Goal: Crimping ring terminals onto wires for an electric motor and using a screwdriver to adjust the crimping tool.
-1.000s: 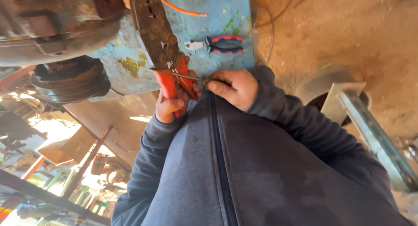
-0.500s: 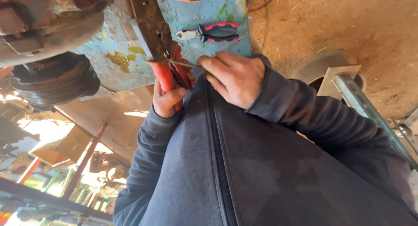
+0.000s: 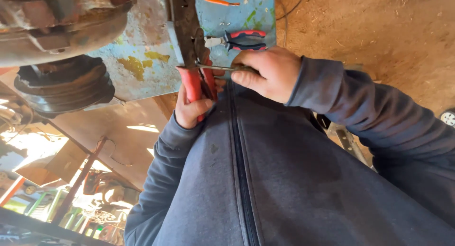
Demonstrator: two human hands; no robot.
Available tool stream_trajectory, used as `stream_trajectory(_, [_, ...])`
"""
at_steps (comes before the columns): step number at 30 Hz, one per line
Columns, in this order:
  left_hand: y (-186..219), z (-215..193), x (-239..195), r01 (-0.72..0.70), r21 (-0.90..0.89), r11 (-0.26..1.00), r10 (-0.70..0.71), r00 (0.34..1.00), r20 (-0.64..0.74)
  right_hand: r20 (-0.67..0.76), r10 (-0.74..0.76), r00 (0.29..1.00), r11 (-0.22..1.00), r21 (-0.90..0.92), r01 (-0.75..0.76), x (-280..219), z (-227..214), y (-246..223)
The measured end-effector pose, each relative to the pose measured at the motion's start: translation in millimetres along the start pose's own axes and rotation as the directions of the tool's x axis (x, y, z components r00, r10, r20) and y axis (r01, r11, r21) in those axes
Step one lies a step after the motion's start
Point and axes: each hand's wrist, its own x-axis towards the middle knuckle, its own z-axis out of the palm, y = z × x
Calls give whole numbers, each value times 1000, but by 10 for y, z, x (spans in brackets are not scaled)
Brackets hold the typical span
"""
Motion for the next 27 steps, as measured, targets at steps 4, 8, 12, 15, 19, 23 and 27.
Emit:
stream_trajectory(4, [-26,-49,-40,5,21,1000,-5,1000,-3,5,-33,999,999,-18,33,56,33,-33])
stream_trajectory(8, [70,26,-58,26,16,1000,-25,999,-24,57,8,998,1000,-6,-8,86,-44,-144])
stream_trajectory(12, [-8,-61,-64,15,-14,1000,-15,1000,-7,37,-126,991,991,50,124,52,-62,-37])
stream_trajectory(15, [83,65,-49,-4,14,1000,5,1000,-15,51,-74,996,995,67,71,59,-25,-22])
stream_trajectory(19, [73,44,-53,16,18,1000,-16,1000,-23,68,-64,996,996,71,59,74,-23,-25])
stream_trajectory(23, [24,-27,-51,19,53,998,-15,997,-80,151,82,985,996,-48,-76,135,-66,-114])
stream_trajectory(27, [75,91,-70,40,131,991,-21,990,-141,91,146,985,954,-275,-116,96,7,-284])
